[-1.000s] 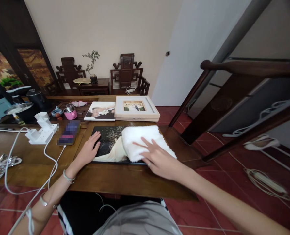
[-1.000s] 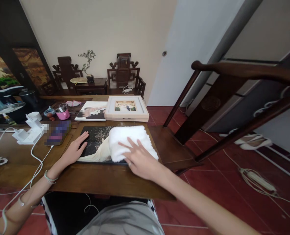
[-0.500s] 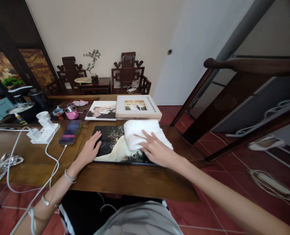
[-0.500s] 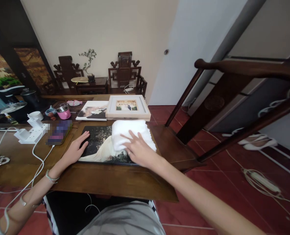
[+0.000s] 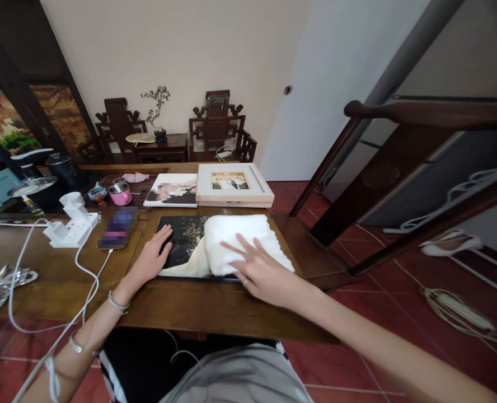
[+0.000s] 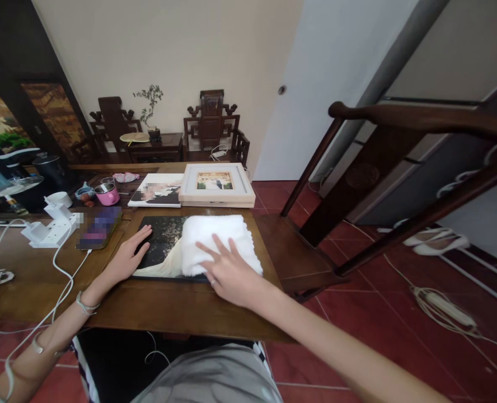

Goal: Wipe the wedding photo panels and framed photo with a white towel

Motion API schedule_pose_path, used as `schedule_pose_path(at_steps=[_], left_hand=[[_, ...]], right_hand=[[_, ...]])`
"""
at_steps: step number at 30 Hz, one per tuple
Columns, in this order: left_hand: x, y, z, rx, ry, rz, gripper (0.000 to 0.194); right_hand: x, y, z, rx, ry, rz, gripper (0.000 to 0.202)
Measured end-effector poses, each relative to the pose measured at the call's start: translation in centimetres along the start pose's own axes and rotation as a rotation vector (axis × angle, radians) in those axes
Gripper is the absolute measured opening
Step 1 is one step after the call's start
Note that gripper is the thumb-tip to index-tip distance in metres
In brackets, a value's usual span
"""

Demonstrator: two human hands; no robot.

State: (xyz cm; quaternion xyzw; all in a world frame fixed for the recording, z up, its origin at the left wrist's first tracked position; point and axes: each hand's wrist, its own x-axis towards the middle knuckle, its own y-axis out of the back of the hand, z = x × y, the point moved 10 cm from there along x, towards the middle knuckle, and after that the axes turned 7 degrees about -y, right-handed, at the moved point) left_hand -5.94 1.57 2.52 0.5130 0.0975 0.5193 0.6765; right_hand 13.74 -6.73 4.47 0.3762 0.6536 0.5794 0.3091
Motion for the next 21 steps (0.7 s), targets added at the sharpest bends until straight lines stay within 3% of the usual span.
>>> schedule_pose_path(at_steps=[5,8,11,18,21], left_hand=[[0.0,0.0,-0.1,-0.006,0.01,-0.006,0.047],[0.0,0.0,-0.1,-0.008,0.006,-0.003,0.047],[0.0,0.0,0.0,-0.012,0.0,0.004,0.046],[-0.1,-0.1,0.1,-0.014,0.016,0.011,0.049],[-0.1,-0.1,0.2,-0.011,0.012,0.011,0.05]], right_hand=[[5.7,0.8,2.5,-0.026,-0.027,0.047,0.037],[6.5,0.8,2.6,-0.041,-0.044,0.058,0.039],[4.7,0.5,1.4,-0.038,-0.065,0.068,0.039],[-3.5,-0.9,-4.3,0.044,0.026,0.04,0.031],[-4.2,-0.9,-5.1,0.074,0.044,-0.009,0.03]])
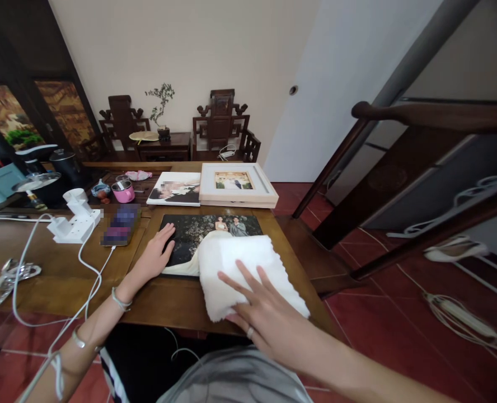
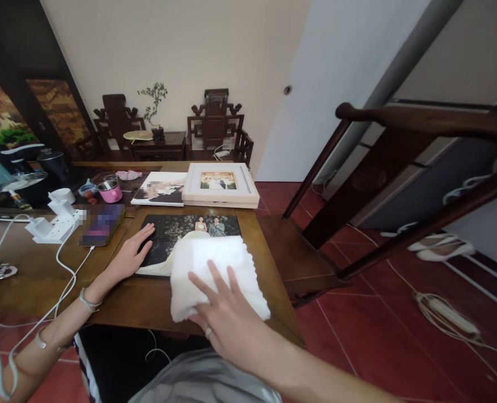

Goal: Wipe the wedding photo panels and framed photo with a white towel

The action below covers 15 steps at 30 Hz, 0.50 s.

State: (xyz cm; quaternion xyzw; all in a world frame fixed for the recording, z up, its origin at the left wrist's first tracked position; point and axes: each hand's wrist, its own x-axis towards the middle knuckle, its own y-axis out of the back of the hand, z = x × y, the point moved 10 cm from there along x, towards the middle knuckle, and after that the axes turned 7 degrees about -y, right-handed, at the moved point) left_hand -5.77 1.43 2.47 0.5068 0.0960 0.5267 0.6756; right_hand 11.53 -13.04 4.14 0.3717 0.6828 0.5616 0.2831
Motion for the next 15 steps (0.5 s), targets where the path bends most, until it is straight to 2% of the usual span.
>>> schedule_pose_path(at_steps=[3,11,13,15], left_hand=[[0.0,0.0,0.0,0.004,-0.003,-0.004,0.05],[0.0,0.0,-0.1,-0.008,-0.001,-0.003,0.048],[-0.1,0.0,-0.1,-0.006,0.0,-0.004,0.048],[-0.1,0.0,-0.1,-0.003,0.0,0.0,0.047]], right_hand=[[2.1,0.4,1.0,-0.002,-0.023,-0.035,0.033],[12.0,2.0,7.0,-0.049,-0.081,0.049,0.041],[13.2,2.1,7.8,-0.064,-0.098,0.058,0.041],[13.3,2.1,7.8,-0.068,-0.104,0.069,0.041]])
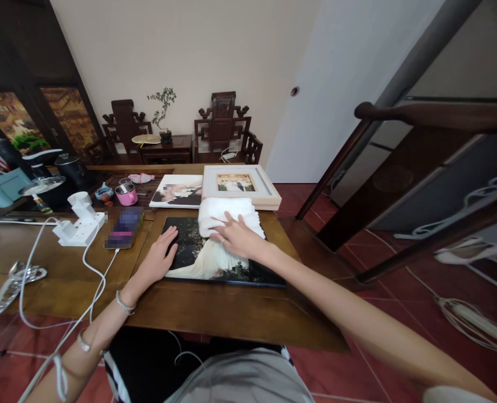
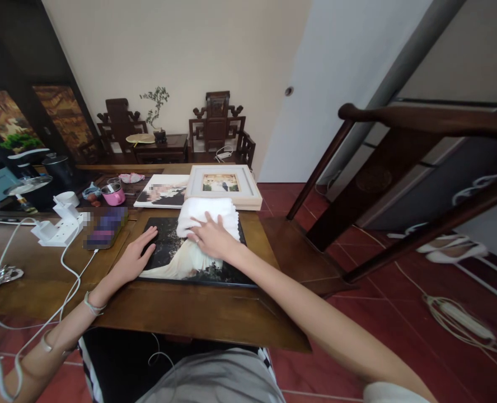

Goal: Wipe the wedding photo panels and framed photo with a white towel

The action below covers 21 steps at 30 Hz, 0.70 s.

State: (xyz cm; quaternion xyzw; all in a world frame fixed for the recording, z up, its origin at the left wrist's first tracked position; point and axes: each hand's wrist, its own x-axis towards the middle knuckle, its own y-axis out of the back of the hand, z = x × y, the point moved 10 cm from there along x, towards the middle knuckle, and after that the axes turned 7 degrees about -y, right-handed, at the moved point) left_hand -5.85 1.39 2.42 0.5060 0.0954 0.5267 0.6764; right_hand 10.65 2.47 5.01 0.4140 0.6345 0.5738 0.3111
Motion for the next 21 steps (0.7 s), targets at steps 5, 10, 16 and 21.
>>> schedule_pose_path(at_steps=[5,10,16,21], left_hand=[[0.0,-0.1,0.0,0.004,-0.006,0.008,0.046],[0.0,-0.1,0.0,0.001,0.007,0.005,0.046],[0.0,0.0,0.0,-0.006,-0.001,0.011,0.046],[0.0,0.0,0.0,0.004,-0.004,0.006,0.047]], right_hand=[[-4.4,-0.1,-2.5,0.011,0.013,-0.001,0.038],[-11.2,-0.4,-5.9,0.048,0.09,-0.035,0.033],[-12.3,-0.5,-6.9,0.09,0.122,-0.071,0.029],[-6.0,-0.2,-4.8,0.073,0.062,-0.091,0.036]])
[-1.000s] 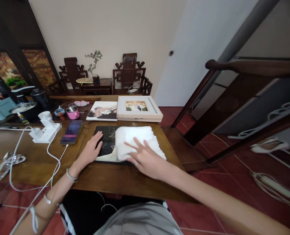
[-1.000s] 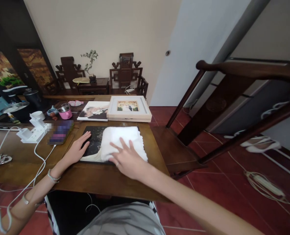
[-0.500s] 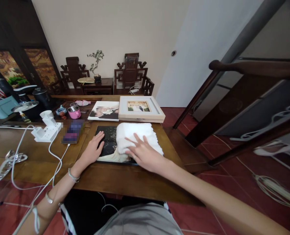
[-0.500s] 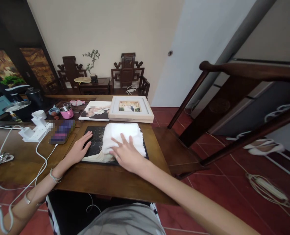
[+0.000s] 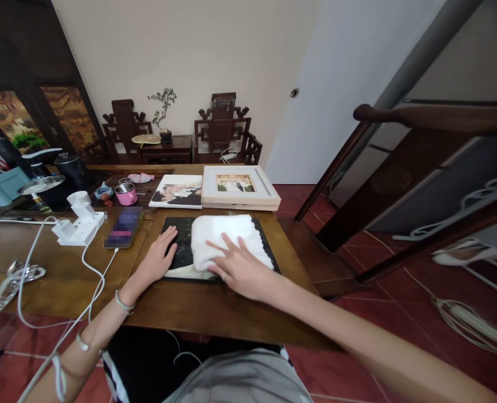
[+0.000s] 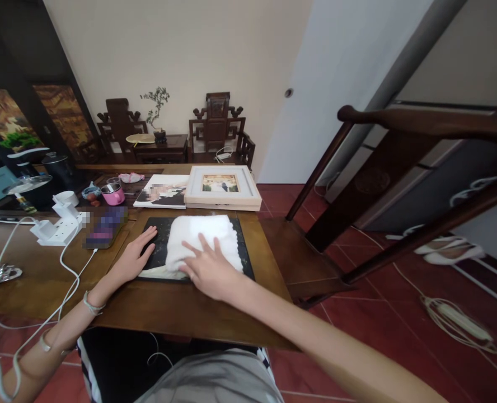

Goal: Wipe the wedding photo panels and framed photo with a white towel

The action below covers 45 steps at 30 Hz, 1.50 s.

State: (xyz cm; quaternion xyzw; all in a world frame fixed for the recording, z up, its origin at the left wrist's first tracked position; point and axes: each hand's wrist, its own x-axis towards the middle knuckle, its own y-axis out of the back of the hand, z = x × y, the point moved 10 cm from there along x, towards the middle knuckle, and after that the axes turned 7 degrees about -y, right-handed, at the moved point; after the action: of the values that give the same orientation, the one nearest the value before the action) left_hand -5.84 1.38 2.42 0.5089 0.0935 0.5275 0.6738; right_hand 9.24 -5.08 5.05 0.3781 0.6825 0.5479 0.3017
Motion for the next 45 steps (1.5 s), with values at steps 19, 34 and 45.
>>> schedule_pose_path(at_steps=[19,34,45], left_hand=[[0.1,-0.2,0.0,0.017,0.004,-0.014,0.048],[0.2,-0.1,0.2,0.012,-0.021,-0.016,0.048],[0.0,-0.3,0.0,0.002,-0.015,-0.028,0.047]], right_hand=[[-3.2,-2.2,-4.7,-0.087,0.007,-0.081,0.027],[8.5,0.2,0.1,-0.112,-0.046,0.011,0.042],[0.4,-1.4,-4.3,-0.108,0.043,0.044,0.034]])
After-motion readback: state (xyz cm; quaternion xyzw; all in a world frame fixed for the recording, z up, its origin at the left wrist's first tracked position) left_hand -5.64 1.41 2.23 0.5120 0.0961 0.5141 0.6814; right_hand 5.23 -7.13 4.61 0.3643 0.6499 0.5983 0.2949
